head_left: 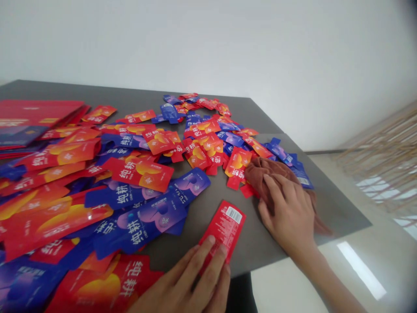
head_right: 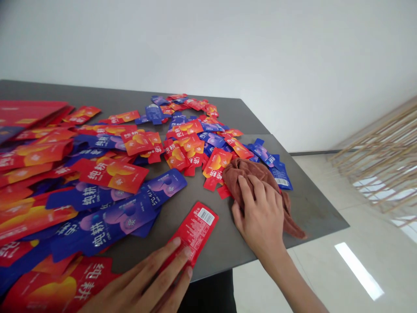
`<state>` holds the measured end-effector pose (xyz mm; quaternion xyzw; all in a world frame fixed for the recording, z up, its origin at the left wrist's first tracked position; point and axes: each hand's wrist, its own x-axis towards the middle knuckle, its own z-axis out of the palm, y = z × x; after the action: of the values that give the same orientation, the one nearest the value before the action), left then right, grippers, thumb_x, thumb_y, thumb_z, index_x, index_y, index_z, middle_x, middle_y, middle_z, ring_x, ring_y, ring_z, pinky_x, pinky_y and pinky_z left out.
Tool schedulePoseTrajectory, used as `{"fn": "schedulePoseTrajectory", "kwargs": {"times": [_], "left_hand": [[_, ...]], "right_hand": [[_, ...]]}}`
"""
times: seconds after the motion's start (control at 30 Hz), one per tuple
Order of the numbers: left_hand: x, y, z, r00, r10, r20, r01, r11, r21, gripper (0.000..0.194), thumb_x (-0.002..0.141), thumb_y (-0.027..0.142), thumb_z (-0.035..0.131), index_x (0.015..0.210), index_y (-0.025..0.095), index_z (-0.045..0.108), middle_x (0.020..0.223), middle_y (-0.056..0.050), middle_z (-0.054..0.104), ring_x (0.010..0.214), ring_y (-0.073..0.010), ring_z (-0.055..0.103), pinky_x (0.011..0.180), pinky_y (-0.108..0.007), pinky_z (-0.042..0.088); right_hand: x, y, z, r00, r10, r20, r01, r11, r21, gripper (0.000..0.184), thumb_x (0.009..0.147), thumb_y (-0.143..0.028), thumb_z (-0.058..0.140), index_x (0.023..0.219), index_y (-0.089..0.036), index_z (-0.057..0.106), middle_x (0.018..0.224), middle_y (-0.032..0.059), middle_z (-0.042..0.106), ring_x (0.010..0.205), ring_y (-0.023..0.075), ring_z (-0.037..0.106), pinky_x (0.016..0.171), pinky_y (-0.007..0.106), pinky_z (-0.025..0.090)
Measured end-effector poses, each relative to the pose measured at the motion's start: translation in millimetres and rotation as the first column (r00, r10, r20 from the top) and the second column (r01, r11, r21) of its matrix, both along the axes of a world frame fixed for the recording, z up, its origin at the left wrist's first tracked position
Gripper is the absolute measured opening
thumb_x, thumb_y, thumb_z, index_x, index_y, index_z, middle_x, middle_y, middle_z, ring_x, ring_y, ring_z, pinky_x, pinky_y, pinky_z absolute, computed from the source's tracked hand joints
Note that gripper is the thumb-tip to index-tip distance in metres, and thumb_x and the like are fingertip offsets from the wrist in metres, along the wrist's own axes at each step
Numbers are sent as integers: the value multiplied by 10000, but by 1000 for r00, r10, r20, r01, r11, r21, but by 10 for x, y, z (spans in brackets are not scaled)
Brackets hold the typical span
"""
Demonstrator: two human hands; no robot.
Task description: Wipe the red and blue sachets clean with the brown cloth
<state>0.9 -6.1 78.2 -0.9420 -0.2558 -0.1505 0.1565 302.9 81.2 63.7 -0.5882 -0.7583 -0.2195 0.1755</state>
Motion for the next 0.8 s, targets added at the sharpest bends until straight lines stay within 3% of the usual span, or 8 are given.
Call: {"fn": "schedulePoseTrajectory", "kwargs": {"times": [0.1,0.2,0.3,0.4,0.5,0.57,0.67,0.8], "left_hand": [[26,74,-21,1000,28,13,-27,999,-25,423,1100,268,440,1488,189,590,1456,-206,676,1342,-375,681,1006,-426,621],[39,68,-65,1000,12,10,-12,1000,-25,425,1093,276,446,1471,184,619,1383,-234,716,1279,-416,713,937,-446,670],[25,12,-79,999,-41,7,41,999,3,397,1077,217,455,1414,189,662,1297,-213,763,1203,-385,756,913,-409,680],[-3,-20,-23,999,-38,-4,38,999,0,449,1081,176,435,1480,274,617,1246,-170,792,1134,-333,792,843,-370,690],[-40,12,76,999,-39,26,41,998,-57,481,1107,188,387,1525,327,579,1354,-167,752,1125,-285,798,729,-314,684],[-67,63,128,996,-42,79,49,994,-93,468,1111,163,358,1479,290,619,1470,-178,683,1108,-223,795,701,-270,661],[-84,150,150,994,18,108,0,985,-173,450,1095,128,364,1445,216,634,1508,-149,656,1133,-175,759,795,-262,649],[-28,249,82,987,131,95,-92,937,-337,547,1030,161,528,1569,257,532,1300,-64,713,1052,-178,711,862,-264,621]], "right_hand": [[-8,1,-1,1000,5,-8,-5,1000,-1,600,968,-308,631,1545,-186,519,1449,199,644,1227,426,616,987,557,508],[-17,4,0,1000,-3,-9,3,1000,5,581,973,-311,628,1531,-182,530,1445,197,647,1224,418,617,988,551,506],[-21,8,1,1000,-8,-13,8,1000,5,534,983,-316,620,1494,-172,560,1433,189,658,1217,405,620,999,543,504],[-16,13,-4,1000,-2,-29,2,1000,4,519,983,-310,620,1482,-174,572,1428,182,662,1226,393,620,1008,533,503],[-10,20,-19,999,8,-51,-8,1000,9,536,977,-311,626,1495,-192,563,1432,174,659,1243,387,616,1014,527,498],[-9,26,-29,998,6,-57,-5,1000,14,544,974,-319,631,1500,-198,562,1434,173,657,1244,387,614,1010,527,495],[-16,31,-37,998,4,-56,-3,1000,11,556,973,-325,634,1511,-205,556,1447,174,648,1248,390,608,1012,530,489],[-29,29,-29,998,14,-63,-13,1000,19,535,985,-321,623,1503,-202,557,1443,177,648,1240,383,608,1022,527,483]]}}
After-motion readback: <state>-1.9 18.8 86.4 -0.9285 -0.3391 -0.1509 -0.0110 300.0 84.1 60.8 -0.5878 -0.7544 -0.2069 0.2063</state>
